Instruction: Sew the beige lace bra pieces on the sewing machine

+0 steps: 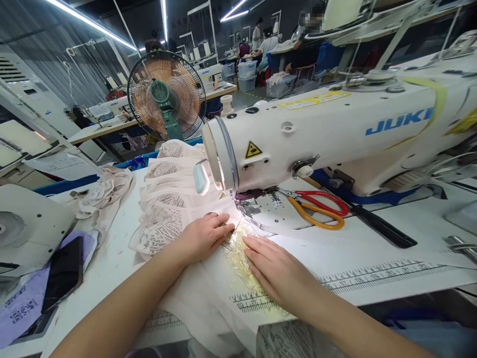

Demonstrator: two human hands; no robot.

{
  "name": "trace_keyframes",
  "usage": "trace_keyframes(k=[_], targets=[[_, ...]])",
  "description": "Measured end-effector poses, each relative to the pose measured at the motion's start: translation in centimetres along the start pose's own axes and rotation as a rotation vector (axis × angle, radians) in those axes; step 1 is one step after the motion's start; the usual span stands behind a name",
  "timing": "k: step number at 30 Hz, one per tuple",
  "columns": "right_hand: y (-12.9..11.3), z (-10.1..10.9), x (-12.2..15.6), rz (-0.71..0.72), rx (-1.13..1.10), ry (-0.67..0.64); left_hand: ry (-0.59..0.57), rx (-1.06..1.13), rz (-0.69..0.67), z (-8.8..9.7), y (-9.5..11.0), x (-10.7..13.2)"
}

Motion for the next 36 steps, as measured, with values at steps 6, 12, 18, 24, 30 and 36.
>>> trace_keyframes(k=[6, 12, 18, 24, 30, 36], targets=[[0.1, 0.1, 0.0, -0.013, -0.019, -0.008, -0.028, -0.009, 0.007, -0.3, -0.3, 0.0], [0.1, -0.1, 0.0, 0.000, 0.019, -0.030, -0.027, -0.033, -0.017, -0.5, -0.4, -0.1], [0.2, -0.4, 0.3, -0.005, 0.015, -0.048, -0.028, -0.041, -0.004, -0.4, -1.4, -0.2], [0.3, 0.1, 0.0, -0.019, -0.009, -0.007, -0.018, -0.090, 0.041, 0.1, -2.7, -0.8], [-1.8, 1.9, 0.5, 0.045, -0.163, 0.114, -0.051, -0.163, 0.152, 0.0, -3.4, -1.1], [-7.9, -0.8, 2.8, 0.133, -0.005, 0.157, -0.047, -0.243, 0.216, -0.7, -3.8, 0.1]])
Point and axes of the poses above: each hand's wrist, its own x-axis away from the middle knuckle, its own z-axis out of the back of the hand, y = z × x, the point moved 5 cm from there along -x, towards the middle knuckle, and after that the axes turned 12 degrees about x, right-handed, at the moved point
